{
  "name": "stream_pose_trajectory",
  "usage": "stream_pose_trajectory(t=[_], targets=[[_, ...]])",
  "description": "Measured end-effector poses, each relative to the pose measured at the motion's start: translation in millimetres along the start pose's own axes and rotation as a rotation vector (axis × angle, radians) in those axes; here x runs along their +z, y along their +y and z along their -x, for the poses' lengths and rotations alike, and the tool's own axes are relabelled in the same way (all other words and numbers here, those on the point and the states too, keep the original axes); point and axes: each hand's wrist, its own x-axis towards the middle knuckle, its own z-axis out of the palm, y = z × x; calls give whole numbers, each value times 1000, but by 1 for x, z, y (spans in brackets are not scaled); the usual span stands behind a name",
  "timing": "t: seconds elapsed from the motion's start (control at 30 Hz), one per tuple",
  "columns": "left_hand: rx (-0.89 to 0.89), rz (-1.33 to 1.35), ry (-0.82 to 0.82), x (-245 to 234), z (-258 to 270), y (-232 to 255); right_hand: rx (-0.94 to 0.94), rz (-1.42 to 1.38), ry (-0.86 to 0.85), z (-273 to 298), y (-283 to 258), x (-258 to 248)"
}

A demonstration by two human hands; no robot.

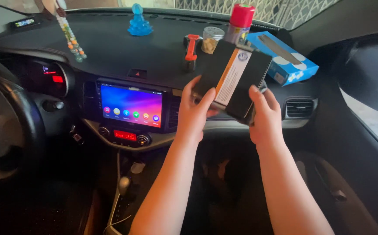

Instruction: The person wipes down a car dashboard and a safety hammer with a cloth. They then wipe a tissue box and a TPMS box, cleaning all sides before placing them back on the dashboard.

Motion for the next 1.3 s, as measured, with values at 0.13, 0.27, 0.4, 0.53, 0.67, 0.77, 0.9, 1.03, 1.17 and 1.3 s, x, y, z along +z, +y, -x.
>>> stream_pose_trajectory(t=[0.13,0.27,0.4,0.53,0.67,0.77,0.9,1.03,1.17,1.3], targets=[[-40,-3,28,-1,15,-9,23,29,16,16,1,-13],[294,-467,168,-2,31,-26,197,22,123,39,-6,-11],[689,-1199,180,11,56,-7,221,-210,187,52,-6,-12],[486,-1324,-10,32,69,4,190,-44,238,56,6,-20],[436,-1332,-102,30,62,4,63,55,167,50,20,-33],[352,-1279,-133,32,61,15,35,91,195,54,15,-27],[383,-985,-115,23,52,12,33,24,182,57,-12,-10],[253,-479,-250,25,43,1,93,122,211,45,-46,10],[122,70,-167,33,38,-28,148,281,84,20,-69,25],[-293,63,132,53,60,0,229,761,130,26,-111,69]])
